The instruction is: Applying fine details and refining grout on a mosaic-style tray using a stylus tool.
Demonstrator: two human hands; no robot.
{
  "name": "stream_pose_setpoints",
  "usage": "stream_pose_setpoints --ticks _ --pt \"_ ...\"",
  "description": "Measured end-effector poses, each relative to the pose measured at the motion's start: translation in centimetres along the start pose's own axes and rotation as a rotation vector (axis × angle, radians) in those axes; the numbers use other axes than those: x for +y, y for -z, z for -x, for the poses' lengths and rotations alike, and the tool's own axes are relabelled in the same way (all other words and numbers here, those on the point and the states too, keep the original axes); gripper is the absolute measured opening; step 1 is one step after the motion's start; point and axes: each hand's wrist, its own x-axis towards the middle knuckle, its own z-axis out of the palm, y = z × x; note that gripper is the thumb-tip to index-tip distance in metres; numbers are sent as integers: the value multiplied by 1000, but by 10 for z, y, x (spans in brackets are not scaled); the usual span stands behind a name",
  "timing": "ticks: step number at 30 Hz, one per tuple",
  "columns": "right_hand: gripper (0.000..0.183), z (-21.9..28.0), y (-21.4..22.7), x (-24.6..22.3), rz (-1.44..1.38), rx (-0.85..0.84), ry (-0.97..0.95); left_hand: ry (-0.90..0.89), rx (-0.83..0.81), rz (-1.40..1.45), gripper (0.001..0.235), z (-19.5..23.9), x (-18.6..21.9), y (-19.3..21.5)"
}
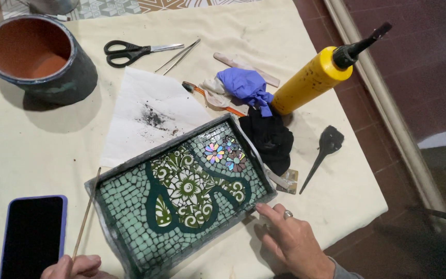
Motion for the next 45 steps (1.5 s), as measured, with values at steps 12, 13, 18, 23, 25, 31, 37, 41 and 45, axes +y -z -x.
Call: stream_pose_setpoints --ticks 12,13,18,23,25,31,37,41,45 --pt "77 -60 21 -120 68 -200 470 -198 402 -24 33 -118 162 -30" --pt "77 -75 17 -128 52 -211 504 -206 417 -59 33 -120 168 -28" --pt "74 -128 -11 -158 99 -491 517 -150 508 14 25 -121 174 -33" --pt "70 -145 -25 -167 76 -480 534 -173 465 45 28 -118 171 -28" --pt "76 -151 -28 -168 82 -455 543 -181 472 68 27 -121 170 -29" --pt "74 -166 -37 -171 -58 -295 485 -140 484 -7 31 -121 176 -30" --pt "76 -181 -44 -175 32 -200 496 -133 526 9 38 -123 178 -33" --pt "71 -183 -38 -178 -3 -180 532 -155 539 -38 35 -124 179 -33" --pt "69 -184 -37 -177 4 -166 555 -175 534 -37 35 -127 179 -33"
